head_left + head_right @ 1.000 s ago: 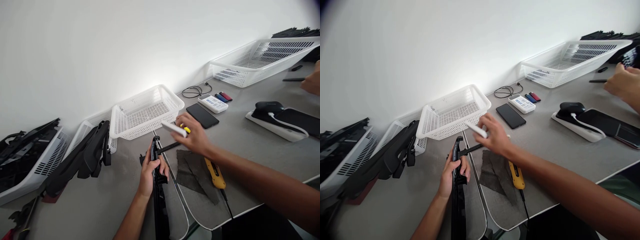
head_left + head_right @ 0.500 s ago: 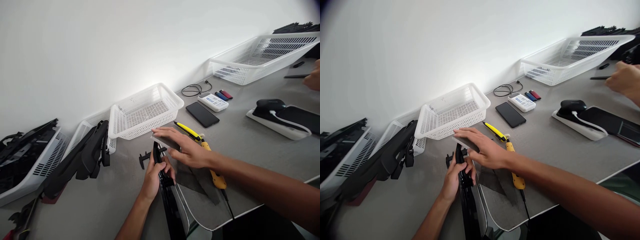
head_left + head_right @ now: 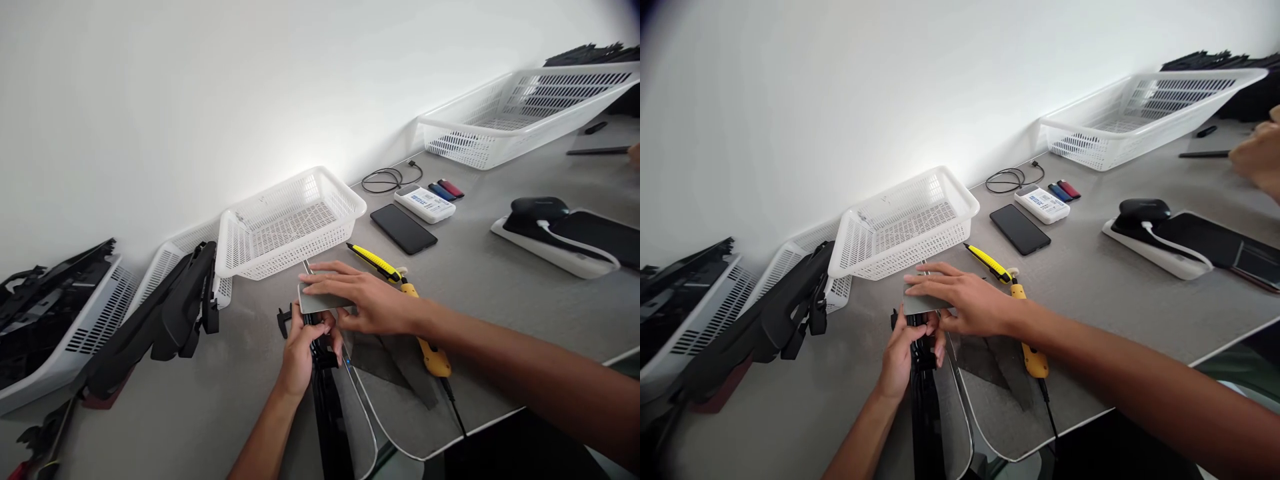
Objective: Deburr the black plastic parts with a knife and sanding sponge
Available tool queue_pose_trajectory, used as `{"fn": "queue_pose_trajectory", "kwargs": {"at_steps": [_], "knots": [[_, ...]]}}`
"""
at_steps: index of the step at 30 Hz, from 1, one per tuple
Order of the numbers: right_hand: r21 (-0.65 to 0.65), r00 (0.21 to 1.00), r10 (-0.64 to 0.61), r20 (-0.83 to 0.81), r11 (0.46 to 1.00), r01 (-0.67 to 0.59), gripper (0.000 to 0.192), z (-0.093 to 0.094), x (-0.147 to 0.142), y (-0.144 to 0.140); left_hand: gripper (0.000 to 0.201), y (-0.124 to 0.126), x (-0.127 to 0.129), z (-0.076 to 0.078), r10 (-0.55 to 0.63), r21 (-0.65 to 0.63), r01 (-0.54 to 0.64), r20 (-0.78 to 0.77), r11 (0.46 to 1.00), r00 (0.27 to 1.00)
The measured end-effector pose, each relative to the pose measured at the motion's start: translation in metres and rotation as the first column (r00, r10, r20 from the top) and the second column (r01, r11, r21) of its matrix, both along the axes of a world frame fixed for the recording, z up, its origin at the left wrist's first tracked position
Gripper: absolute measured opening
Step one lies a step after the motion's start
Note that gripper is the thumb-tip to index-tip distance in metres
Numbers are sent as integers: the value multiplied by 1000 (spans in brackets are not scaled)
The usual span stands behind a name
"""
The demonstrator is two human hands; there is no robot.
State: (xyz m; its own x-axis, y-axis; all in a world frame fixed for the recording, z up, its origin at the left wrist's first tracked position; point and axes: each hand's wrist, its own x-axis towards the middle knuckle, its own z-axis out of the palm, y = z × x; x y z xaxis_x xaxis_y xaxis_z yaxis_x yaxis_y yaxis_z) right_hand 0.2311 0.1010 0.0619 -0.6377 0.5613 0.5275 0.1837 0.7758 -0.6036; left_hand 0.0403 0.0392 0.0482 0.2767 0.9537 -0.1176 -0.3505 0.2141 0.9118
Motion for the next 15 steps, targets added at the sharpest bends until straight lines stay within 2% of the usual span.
{"fn": "queue_pose_trajectory", "kwargs": {"at_steps": [2, 4, 6, 8, 12, 15], "knots": [[-18, 1000, -17, -12, 1000, 17, 73, -1, 0, -1, 23, 0, 0, 0, 4, -1, -4, -5, 1000, 1000], [-38, 1000, 19, -3, 999, -19, 72, -2, 0, -2, 20, -1, 0, -1, -10, -3, 10, -22, 1000, 1000], [-35, 998, 62, 21, 998, -61, 67, -1, 0, -4, 14, -3, 0, -2, -37, -14, 36, -49, 999, 998], [-20, 998, 50, 29, 999, -49, 61, -1, 0, -4, 11, -4, 0, -2, -68, -34, 65, -67, 997, 995], [5, 999, -46, -19, 999, 46, 53, -1, 3, 3, 24, -5, 1, 1, -163, -62, 162, -10, 985, 987], [51, 979, -188, -78, 980, 193, 53, -1, 9, 13, 37, -5, 2, 2, -262, -60, 264, 43, 963, 964]]}}
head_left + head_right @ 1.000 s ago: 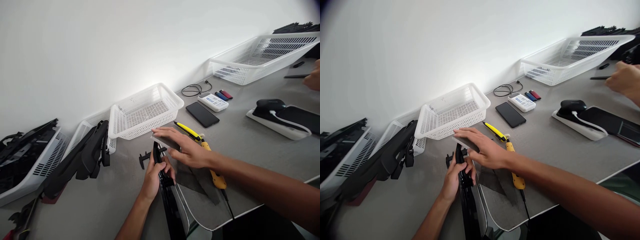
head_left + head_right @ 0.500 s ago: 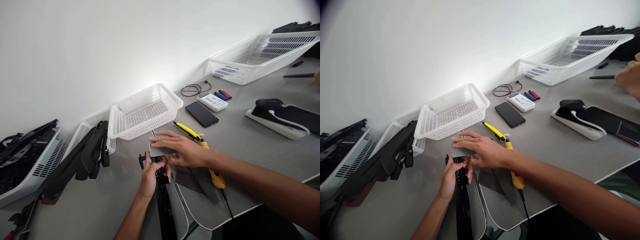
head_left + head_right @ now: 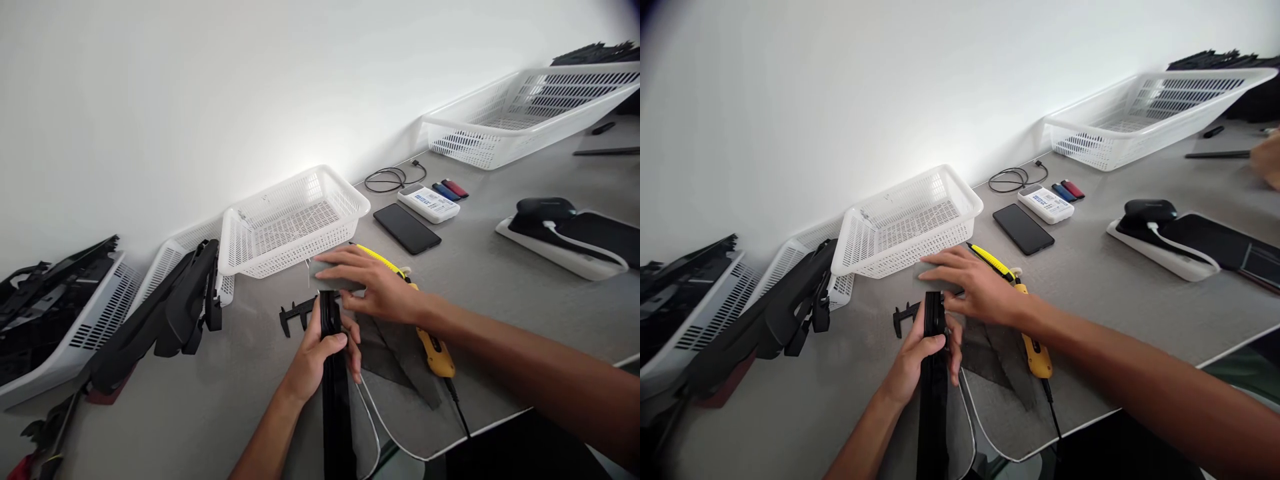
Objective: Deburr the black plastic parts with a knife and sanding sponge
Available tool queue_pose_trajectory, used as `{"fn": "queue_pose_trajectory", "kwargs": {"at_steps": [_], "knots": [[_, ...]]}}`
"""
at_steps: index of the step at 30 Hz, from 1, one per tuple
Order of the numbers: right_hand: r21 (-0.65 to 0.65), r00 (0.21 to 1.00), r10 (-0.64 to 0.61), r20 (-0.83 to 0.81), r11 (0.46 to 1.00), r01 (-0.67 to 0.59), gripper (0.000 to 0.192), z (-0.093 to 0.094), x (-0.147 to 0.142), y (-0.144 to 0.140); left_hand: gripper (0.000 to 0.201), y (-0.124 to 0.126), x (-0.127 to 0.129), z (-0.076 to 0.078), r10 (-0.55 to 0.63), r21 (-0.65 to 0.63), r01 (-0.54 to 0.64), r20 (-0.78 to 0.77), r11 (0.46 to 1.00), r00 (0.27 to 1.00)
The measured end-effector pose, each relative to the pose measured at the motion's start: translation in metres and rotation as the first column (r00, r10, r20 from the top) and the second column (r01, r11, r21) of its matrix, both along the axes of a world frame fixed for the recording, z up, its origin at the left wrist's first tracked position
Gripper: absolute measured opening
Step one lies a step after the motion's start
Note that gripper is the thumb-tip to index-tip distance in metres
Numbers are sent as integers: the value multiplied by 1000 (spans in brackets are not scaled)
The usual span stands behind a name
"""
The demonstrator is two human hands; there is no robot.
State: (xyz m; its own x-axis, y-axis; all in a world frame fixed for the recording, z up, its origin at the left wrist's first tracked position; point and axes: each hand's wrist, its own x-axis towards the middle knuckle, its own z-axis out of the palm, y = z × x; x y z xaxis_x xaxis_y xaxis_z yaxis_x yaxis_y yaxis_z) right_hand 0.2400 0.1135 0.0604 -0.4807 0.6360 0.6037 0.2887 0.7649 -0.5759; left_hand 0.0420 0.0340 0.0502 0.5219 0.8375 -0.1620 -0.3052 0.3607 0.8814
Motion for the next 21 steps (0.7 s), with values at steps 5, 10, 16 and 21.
{"fn": "queue_pose_trajectory", "kwargs": {"at_steps": [5, 10, 16, 21], "knots": [[-1, 962, -262, -76, 965, 263, 49, 1, 10, 11, 61, 0, -1, -5, -16, -23, 16, 1, 1000, 1000], [29, 997, -76, 4, 997, 76, 55, 5, 13, 12, 71, 2, -5, -4, 82, -20, -82, 5, 996, 997], [27, 998, -38, 55, 999, 36, 57, 4, 9, 7, 51, 7, -9, 3, 177, 27, -177, -5, 984, 984], [51, 997, -59, 54, 997, 56, 53, 2, 4, 2, 51, 8, -11, 2, 165, 29, -165, -15, 986, 986]]}}
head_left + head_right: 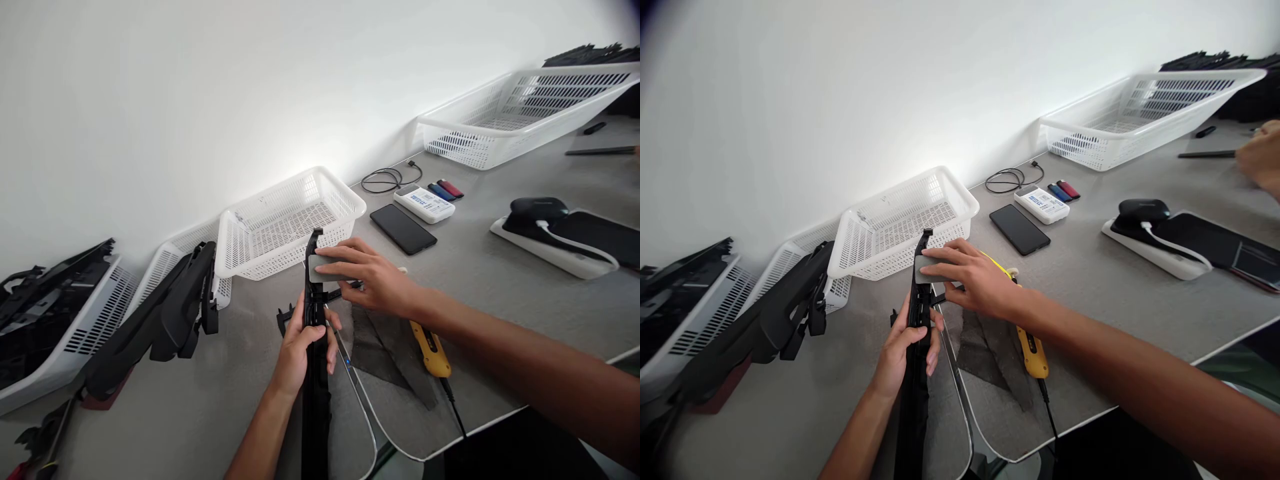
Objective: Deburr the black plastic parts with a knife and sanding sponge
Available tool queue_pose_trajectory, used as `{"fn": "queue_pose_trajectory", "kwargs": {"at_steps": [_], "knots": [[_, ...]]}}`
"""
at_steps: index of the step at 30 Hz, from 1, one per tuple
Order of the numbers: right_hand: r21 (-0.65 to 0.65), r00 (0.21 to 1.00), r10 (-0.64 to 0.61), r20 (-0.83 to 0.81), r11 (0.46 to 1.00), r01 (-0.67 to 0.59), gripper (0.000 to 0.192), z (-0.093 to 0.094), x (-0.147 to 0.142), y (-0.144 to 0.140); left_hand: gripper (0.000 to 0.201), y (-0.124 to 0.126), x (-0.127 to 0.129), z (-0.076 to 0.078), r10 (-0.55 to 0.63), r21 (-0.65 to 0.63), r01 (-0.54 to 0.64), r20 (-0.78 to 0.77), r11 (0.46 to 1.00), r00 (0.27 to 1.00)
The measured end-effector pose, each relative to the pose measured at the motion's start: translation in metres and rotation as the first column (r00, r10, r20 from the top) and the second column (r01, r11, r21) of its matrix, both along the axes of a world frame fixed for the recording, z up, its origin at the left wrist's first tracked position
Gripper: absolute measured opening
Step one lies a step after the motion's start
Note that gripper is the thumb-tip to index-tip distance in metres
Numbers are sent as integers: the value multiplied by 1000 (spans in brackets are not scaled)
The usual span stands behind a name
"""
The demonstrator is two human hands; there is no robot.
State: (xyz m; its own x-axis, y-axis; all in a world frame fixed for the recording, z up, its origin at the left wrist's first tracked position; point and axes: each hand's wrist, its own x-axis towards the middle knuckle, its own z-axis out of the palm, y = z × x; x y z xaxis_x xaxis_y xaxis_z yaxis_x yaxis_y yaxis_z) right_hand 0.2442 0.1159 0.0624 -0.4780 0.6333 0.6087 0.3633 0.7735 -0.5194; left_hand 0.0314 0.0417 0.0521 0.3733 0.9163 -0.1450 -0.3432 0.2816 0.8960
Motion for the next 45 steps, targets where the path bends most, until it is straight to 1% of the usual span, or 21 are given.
{"fn": "queue_pose_trajectory", "kwargs": {"at_steps": [1, 4, 6, 8, 11, 15, 19, 20, 22, 24, 26, 28, 29, 32, 33, 35, 37, 38, 41, 42, 45], "knots": [[-4, 1000, 0, -1, 1000, 0, 52, 0, 0, -1, 53, 0, 0, 0, -2, -4, 2, -1, 1000, 1000], [-24, 997, 69, 21, 997, -69, 53, -1, -1, -2, 58, -1, -2, -2, -27, -21, 27, -12, 999, 1000], [-10, 999, 46, 20, 999, -45, 54, -1, -1, -2, 60, -1, -3, -3, -54, -30, 54, -20, 998, 998], [-11, 999, 34, 12, 999, -34, 55, -2, -2, -3, 55, -1, -4, -3, -80, -32, 79, -20, 996, 997], [-49, 994, 111, 5, 993, -110, 55, -2, -2, -3, 42, 0, -5, -2, -92, -25, 92, -13, 995, 996], [-37, 999, 22, -32, 999, -23, 49, 0, -3, -4, 52, 1, -6, 0, -66, -7, 66, -9, 998, 998], [-97, 995, 95, -17, 991, -96, 51, 5, -2, -5, 41, 1, -6, 1, -72, -28, 72, -26, 997, 997], [-95, 998, 69, -12, 993, -70, 51, 6, -2, -5, 43, 1, -5, 1, -61, -30, 60, -27, 998, 998], [-56, 999, -36, -4, 998, 36, 48, 7, -3, -7, 48, 1, -4, 2, -24, -16, 24, -21, 1000, 999], [-16, 996, -81, -24, 997, 81, 45, 7, -5, -10, 44, 1, -3, 4, 3, 6, -3, -15, 1000, 1000], [-23, 997, -21, -75, 1000, 19, 44, 5, -8, -13, 38, 0, -2, 7, 6, 9, -6, -20, 1000, 1000], [-46, 993, 58, -107, 997, -64, 45, 5, -8, -15, 36, -1, -1, 9, 7, 0, -7, -37, 1000, 999], [-50, 992, 67, -107, 996, -73, 46, 6, -7, -14, 37, -1, 0, 10, 11, -5, -12, -48, 1000, 999], [-33, 996, 21, -85, 999, -24, 45, 10, -4, -12, 35, -1, -1, 11, 51, -3, -51, -66, 999, 996], [-29, 996, 28, -86, 999, -31, 45, 11, -3, -12, 36, -1, -1, 11, 70, 3, -70, -62, 998, 996], [-29, 991, 112, -78, 993, -115, 46, 12, -3, -13, 42, -1, -4, 10, 105, 16, -104, -39, 994, 994], [-22, 983, 181, -30, 983, -182, 47, 10, -5, -14, 55, -1, -5, 9, 125, 19, -125, -9, 992, 992], [-15, 986, 167, 1, 986, -167, 46, 9, -6, -15, 62, -1, -6, 9, 136, 21, -137, 6, 990, 991], [15, 997, 50, 52, 999, -51, 43, 5, -8, -16, 80, -1, -5, 7, 174, 28, -175, 34, 984, 984], [11, 998, 45, 54, 999, -46, 43, 5, -8, -16, 83, -1, -5, 7, 182, 29, -183, 33, 983, 983], [-22, 990, 115, 78, 993, -114, 44, 9, -8, -16, 87, -1, -2, 6, 196, 35, -196, 8, 980, 981]]}}
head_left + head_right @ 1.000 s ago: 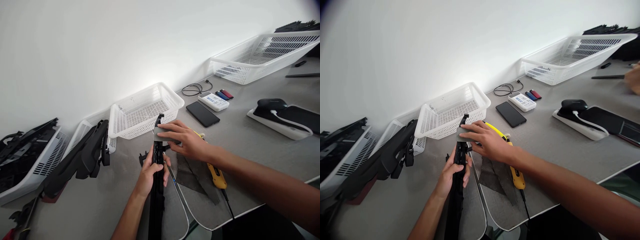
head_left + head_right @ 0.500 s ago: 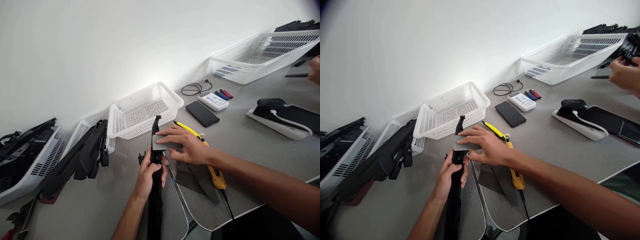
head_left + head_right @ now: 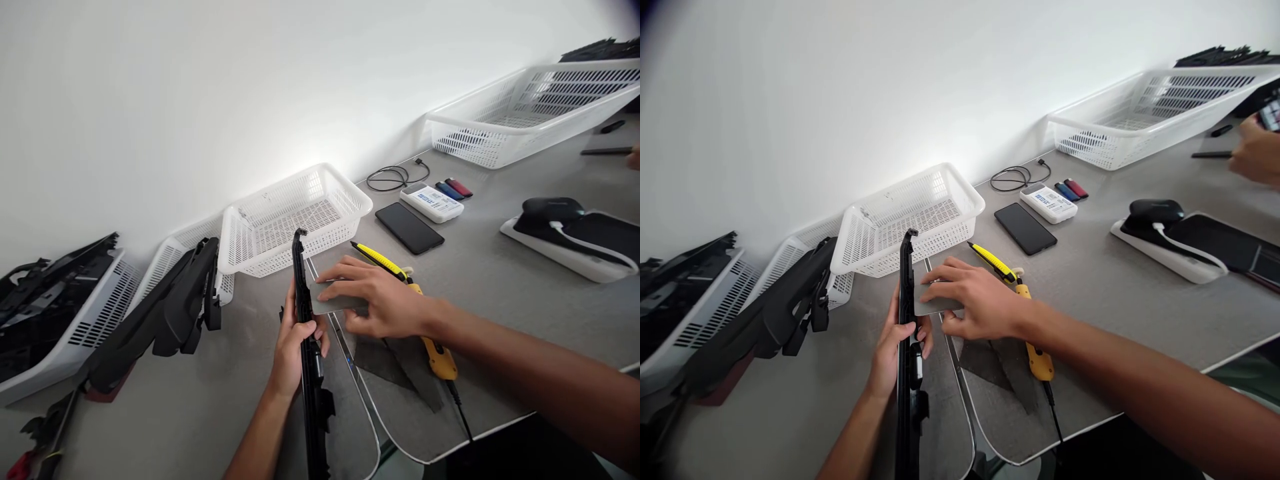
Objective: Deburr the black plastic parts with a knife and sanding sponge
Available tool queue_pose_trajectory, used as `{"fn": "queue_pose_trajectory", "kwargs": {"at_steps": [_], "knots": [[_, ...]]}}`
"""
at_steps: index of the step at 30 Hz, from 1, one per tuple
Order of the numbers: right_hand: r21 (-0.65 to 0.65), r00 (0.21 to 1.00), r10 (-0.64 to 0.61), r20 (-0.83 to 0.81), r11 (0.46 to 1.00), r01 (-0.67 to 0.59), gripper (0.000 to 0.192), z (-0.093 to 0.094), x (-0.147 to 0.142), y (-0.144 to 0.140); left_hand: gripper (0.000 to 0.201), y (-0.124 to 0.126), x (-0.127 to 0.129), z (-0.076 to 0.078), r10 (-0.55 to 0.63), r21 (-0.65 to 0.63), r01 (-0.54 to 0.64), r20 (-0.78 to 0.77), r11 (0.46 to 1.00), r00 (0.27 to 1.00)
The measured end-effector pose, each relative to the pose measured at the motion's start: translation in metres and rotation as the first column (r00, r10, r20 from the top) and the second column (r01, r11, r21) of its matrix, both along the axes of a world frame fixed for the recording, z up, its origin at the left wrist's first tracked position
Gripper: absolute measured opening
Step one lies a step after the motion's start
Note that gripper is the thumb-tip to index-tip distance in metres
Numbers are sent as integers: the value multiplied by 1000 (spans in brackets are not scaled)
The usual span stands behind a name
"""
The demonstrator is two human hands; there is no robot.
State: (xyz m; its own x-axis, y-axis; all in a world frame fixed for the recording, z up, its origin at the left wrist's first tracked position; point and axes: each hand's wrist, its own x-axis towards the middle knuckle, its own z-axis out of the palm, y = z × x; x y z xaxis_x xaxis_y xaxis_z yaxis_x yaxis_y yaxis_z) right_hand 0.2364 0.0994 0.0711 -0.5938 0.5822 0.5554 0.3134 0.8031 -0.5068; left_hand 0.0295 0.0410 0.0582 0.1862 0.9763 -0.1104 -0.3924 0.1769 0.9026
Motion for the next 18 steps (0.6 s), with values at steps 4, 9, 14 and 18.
{"fn": "queue_pose_trajectory", "kwargs": {"at_steps": [4, 9, 14, 18], "knots": [[63, 995, -70, 69, 996, 66, 40, 5, -1, -1, 89, 2, 1, -3, 20, 44, -18, -53, 999, 998], [33, 994, -60, 89, 998, 57, 38, 4, -1, -1, 80, 3, -2, -5, 57, 68, -47, -149, 997, 987], [-74, 994, -59, -91, 996, 53, 45, 1, -1, -2, 81, 0, 0, -5, 54, 36, -50, -122, 998, 991], [-67, 990, 98, -105, 992, -106, 47, 1, -4, -4, 75, -2, 4, -7, 14, 17, -12, -116, 1000, 993]]}}
